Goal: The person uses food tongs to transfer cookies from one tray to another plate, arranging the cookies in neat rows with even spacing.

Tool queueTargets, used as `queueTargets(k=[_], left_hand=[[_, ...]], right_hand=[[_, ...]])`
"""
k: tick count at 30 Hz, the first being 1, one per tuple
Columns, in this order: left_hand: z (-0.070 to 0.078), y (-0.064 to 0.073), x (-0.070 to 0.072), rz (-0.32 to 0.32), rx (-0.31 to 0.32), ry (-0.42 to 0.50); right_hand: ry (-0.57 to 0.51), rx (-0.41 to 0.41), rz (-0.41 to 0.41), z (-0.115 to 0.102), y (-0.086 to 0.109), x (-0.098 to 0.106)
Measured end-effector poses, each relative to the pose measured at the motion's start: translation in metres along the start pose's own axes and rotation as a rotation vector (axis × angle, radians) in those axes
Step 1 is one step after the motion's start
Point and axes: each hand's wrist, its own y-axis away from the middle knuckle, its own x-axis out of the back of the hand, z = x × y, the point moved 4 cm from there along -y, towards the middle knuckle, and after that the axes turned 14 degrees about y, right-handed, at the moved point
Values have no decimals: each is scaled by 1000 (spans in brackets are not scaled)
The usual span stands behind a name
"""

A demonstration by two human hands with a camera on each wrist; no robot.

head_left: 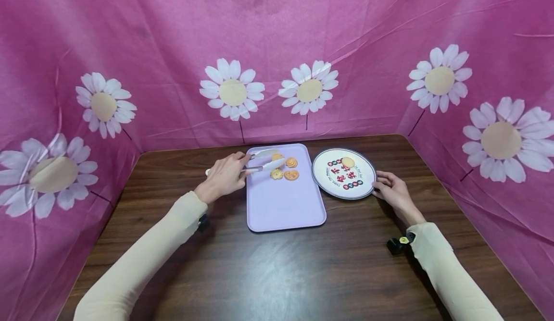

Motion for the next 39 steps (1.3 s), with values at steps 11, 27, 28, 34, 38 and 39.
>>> queueTargets(k=[11,27,28,34,38,39], left_hand=[[19,-19,-7,-6,-31,6],[47,-45,-24,-30,-83,42],[49,-46,-25,-29,-89,42],[60,-54,-34,-48,-102,40],[66,-58,-42,-65,-108,35],[68,-59,-44,-69,-109,37]], right_hand=[[13,-3,3,0,2,1],[-6,2,-1,3,2,1],[-8,6,-2,3,2,1],[1,3,-1,2,2,0],[9,-4,-2,4,-1,-1],[7,-7,-5,4,-2,0]])
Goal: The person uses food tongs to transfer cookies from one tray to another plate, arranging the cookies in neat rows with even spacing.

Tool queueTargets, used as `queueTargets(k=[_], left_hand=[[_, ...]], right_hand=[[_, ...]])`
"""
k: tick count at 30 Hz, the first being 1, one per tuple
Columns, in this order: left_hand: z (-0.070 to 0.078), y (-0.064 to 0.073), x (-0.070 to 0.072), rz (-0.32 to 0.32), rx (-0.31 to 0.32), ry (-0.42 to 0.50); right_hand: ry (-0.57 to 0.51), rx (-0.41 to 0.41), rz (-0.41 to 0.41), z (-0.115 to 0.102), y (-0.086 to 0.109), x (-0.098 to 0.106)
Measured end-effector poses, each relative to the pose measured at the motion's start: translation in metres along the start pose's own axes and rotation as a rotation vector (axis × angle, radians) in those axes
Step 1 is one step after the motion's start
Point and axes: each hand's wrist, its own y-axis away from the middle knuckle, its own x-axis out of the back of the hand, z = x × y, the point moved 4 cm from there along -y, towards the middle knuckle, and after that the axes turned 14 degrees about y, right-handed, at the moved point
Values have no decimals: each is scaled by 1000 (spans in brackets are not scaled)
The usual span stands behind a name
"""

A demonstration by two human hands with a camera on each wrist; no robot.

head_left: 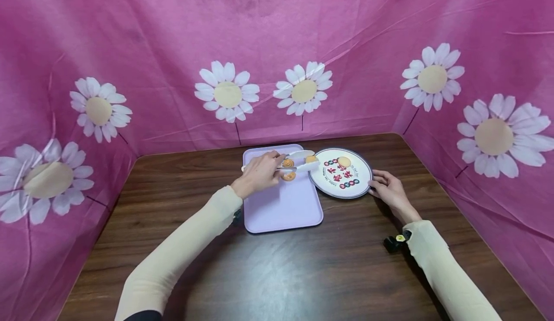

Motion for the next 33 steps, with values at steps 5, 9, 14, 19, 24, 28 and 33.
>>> queueTargets(k=[5,9,14,19,24,28,33], left_hand=[[8,-8,-10,-8,-12,16],[16,-18,-17,-12,-14,8],[22,-27,-24,-26,-17,-5],[25,-33,-30,-44,-5,-13],[26,-37,-33,-50,8,-24],[27,-41,-35,-63,11,-40],[29,-45,-37,-67,5,-47]], right_hand=[[0,-9,-5,0,0,1],[9,-9,-2,-2,3,2],[3,-6,0,-2,5,2],[2,-5,-6,-3,6,1],[1,-4,-1,-2,4,0],[1,-1,-3,-1,2,0],[-3,-7,-5,0,2,0]])
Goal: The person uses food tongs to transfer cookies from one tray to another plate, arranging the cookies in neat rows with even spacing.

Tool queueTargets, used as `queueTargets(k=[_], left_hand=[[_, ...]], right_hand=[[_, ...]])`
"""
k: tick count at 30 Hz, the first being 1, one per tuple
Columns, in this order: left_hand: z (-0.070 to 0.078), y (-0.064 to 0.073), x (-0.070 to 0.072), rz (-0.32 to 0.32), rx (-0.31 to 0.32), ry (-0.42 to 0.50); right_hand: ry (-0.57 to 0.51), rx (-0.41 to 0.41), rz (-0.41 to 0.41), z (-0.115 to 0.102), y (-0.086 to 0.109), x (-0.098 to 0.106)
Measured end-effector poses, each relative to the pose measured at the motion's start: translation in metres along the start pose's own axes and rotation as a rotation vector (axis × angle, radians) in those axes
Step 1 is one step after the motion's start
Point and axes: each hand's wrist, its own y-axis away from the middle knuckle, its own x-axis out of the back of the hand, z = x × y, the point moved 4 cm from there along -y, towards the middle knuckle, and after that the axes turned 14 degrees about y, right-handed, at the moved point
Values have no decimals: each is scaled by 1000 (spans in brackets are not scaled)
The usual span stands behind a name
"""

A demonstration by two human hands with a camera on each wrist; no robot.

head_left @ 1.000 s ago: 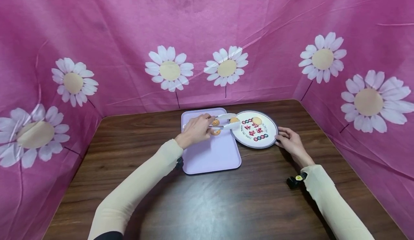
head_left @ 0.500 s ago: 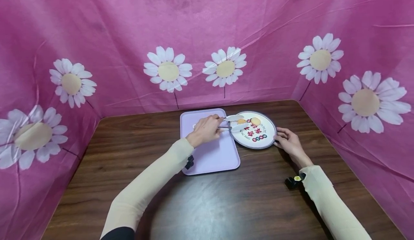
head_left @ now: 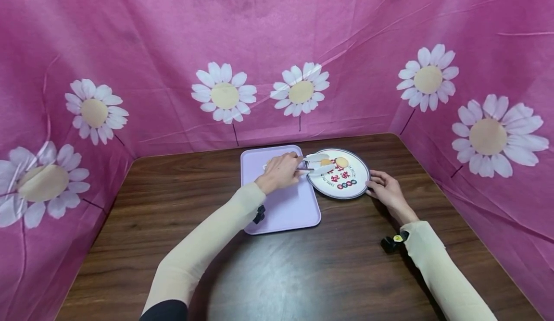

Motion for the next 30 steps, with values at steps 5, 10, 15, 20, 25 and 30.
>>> queueTargets(k=[5,10,15,20,25,30], left_hand=[[1,-3,0,-4,2,-9],[2,-6,-1,-17,8,-14],[3,-7,-1,-20,11,-1],[3,-6,-2,-28,15,9],[1,-5,-4,-35,25,30],[0,-4,-3,-22,21,25]], right_hand=[[2,-2,6,-1,2,1],[10,-3,9,-3,4,1],[8,-1,7,-4,5,0],[1,-8,7,-4,7,0],[-15,-13,6,-6,10,-1],[-3,-17,11,-9,11,-1]])
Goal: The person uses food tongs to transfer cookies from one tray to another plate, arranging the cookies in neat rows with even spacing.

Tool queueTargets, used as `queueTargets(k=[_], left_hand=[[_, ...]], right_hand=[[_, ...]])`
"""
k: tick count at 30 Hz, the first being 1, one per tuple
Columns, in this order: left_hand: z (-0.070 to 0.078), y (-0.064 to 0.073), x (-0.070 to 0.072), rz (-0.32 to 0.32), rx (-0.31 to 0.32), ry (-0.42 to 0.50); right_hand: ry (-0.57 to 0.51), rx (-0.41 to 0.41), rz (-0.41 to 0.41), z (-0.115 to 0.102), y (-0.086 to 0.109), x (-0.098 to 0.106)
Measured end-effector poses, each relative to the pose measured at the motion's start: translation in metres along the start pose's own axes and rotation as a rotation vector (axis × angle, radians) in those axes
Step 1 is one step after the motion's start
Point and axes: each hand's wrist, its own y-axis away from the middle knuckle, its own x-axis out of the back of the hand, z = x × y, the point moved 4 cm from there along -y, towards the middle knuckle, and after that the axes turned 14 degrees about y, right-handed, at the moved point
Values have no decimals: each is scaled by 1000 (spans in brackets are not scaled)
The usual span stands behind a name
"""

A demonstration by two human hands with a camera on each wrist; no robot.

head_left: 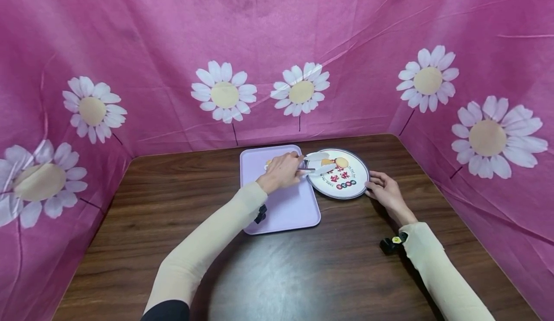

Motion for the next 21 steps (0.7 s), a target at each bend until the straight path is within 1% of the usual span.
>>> queueTargets(k=[10,21], left_hand=[[1,1,3,-2,0,-2],[1,0,1,-8,-1,7]], right_hand=[[8,13,12,-2,1,1],[28,-6,10,1,-2,-3]])
